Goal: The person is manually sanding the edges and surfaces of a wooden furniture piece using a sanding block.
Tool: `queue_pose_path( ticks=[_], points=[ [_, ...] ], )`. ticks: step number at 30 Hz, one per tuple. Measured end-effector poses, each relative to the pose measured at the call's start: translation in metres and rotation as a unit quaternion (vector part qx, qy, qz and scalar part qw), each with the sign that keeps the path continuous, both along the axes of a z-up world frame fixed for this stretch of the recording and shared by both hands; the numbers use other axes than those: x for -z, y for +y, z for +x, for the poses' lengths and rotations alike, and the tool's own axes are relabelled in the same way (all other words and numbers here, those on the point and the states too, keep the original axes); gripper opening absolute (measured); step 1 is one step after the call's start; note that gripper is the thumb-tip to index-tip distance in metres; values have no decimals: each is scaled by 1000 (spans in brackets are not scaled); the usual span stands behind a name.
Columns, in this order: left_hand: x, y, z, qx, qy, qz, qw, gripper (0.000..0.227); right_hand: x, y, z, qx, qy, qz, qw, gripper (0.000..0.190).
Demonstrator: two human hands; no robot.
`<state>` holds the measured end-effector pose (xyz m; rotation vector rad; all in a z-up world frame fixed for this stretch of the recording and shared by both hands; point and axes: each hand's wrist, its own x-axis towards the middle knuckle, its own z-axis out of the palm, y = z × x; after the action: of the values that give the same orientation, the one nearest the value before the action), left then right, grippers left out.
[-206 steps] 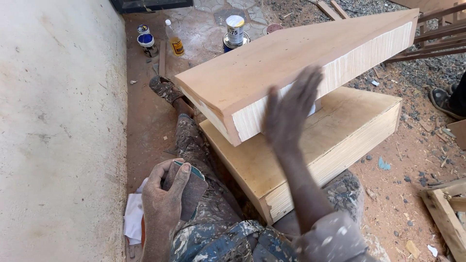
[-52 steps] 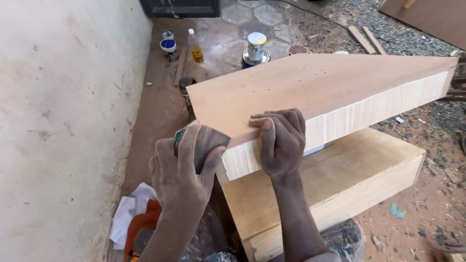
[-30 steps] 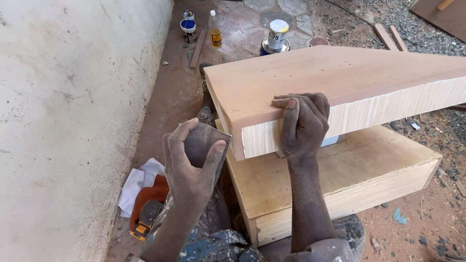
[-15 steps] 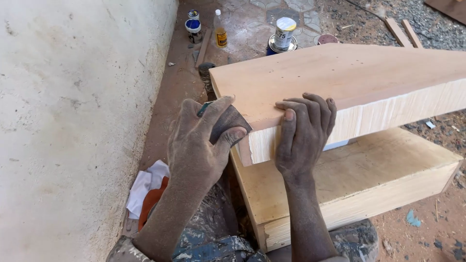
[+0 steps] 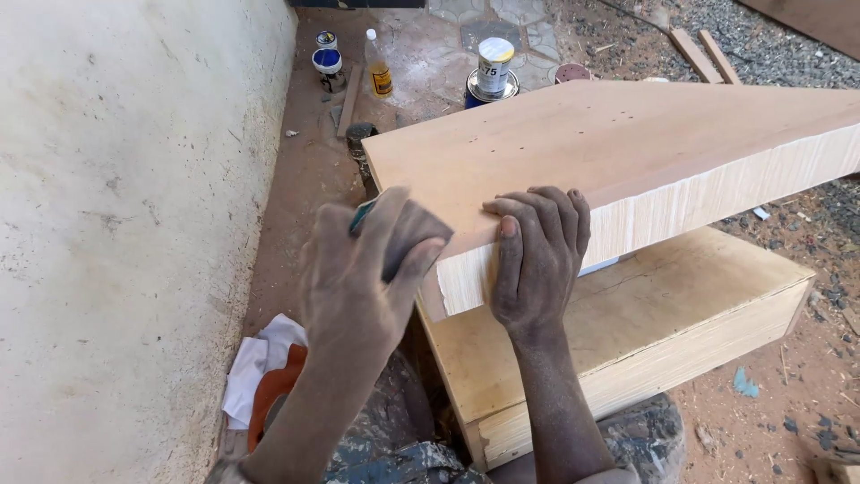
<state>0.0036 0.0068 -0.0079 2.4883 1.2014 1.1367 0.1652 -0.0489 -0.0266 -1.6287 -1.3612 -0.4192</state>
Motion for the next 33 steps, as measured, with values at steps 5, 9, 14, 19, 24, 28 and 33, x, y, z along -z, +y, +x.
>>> queue_pose_path(
  ticks=[5,9,14,19,24,28,33],
  points=[
    [-3,0,49,-23,32,48,998,53,10,5,13,-11,-11,44,999,52],
    [4,8,43,7,44,0,999,62,1,0,29,-29,-51,31,998,45],
    [-2,-4,30,-17,13,19,1000,57,-1,4,31,-36,-21,61,997,45],
    [-11,3,72,-33,70,107,991,54,4,9,31,-39,59,83,994,56],
    [-10,-14,11,-39,80,39,995,54,5,4,70,-6,38,71,997,57],
    [5,7,81,-10,42,81,996,39,9,15,80,-54,81,109,989,67],
    [-13,-3,106,70,76,-10,995,43,22,17,98,-89,155,190,965,55]
  ],
)
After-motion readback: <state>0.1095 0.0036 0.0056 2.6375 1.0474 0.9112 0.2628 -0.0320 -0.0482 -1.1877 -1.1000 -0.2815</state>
